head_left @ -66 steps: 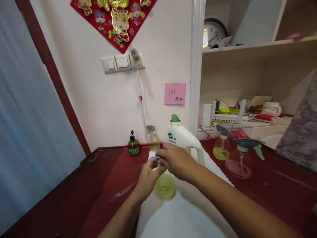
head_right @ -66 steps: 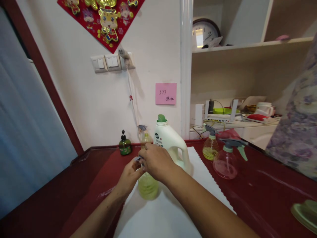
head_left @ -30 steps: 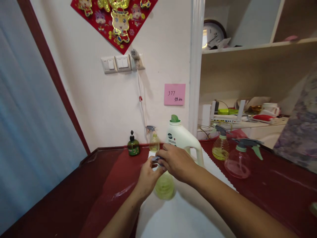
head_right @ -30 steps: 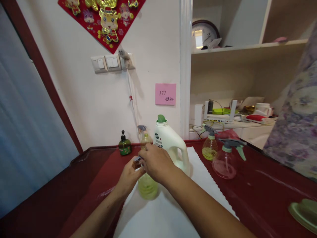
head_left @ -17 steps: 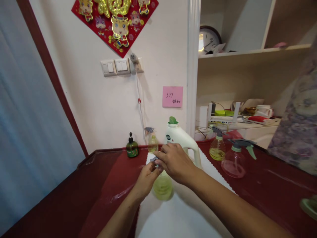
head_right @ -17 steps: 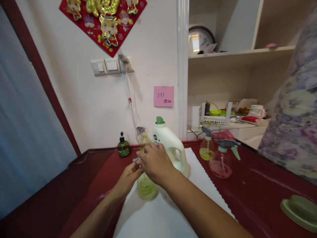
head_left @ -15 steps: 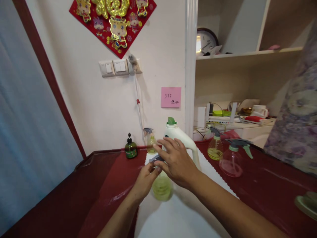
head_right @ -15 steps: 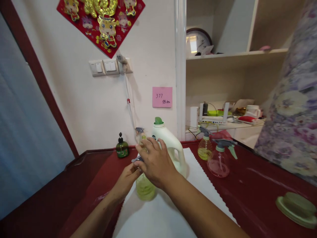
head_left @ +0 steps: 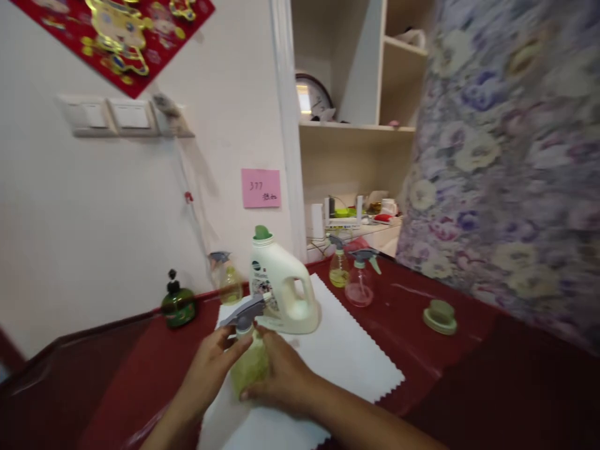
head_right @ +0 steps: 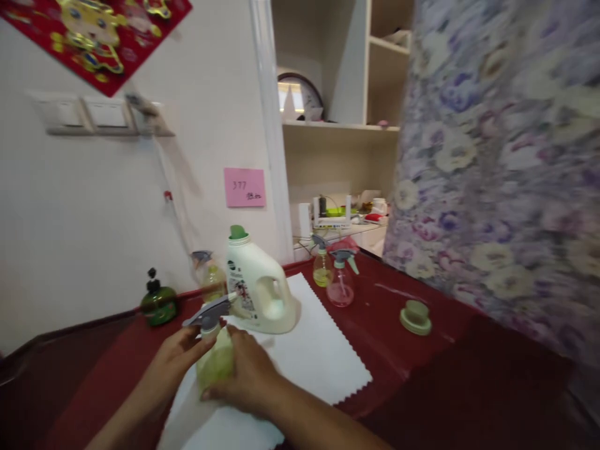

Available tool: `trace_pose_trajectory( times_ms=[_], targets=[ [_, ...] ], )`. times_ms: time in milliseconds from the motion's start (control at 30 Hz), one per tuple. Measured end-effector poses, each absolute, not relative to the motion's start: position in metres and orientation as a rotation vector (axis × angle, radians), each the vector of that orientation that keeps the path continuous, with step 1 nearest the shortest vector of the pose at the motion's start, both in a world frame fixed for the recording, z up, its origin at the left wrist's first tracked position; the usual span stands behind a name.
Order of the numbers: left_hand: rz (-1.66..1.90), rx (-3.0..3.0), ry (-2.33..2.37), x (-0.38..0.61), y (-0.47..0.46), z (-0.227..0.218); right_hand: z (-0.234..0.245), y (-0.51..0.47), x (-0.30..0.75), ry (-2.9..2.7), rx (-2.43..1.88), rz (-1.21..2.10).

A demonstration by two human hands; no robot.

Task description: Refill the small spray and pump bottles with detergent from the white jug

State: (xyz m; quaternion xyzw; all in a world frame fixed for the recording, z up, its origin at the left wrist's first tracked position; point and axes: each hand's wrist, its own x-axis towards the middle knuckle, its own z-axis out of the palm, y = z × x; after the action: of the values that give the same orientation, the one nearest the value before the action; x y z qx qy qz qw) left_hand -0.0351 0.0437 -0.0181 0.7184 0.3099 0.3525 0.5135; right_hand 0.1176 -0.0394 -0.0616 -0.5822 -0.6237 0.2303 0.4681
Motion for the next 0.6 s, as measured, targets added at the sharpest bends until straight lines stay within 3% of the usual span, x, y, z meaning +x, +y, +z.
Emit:
trace_pose_trajectory(
  times_ms=[233, 600],
  targets=[
    [0.762, 1.816, 0.687, -0.029, 0.035, -0.005, -0.055, -0.072, 0.132, -1.403, -1.407, 0.606],
    [0.845, 1.770, 0.851, -0.023, 0.024, 0.002, -0.052, -0.150, 0.274, -1.035, -1.670, 0.111]
  ],
)
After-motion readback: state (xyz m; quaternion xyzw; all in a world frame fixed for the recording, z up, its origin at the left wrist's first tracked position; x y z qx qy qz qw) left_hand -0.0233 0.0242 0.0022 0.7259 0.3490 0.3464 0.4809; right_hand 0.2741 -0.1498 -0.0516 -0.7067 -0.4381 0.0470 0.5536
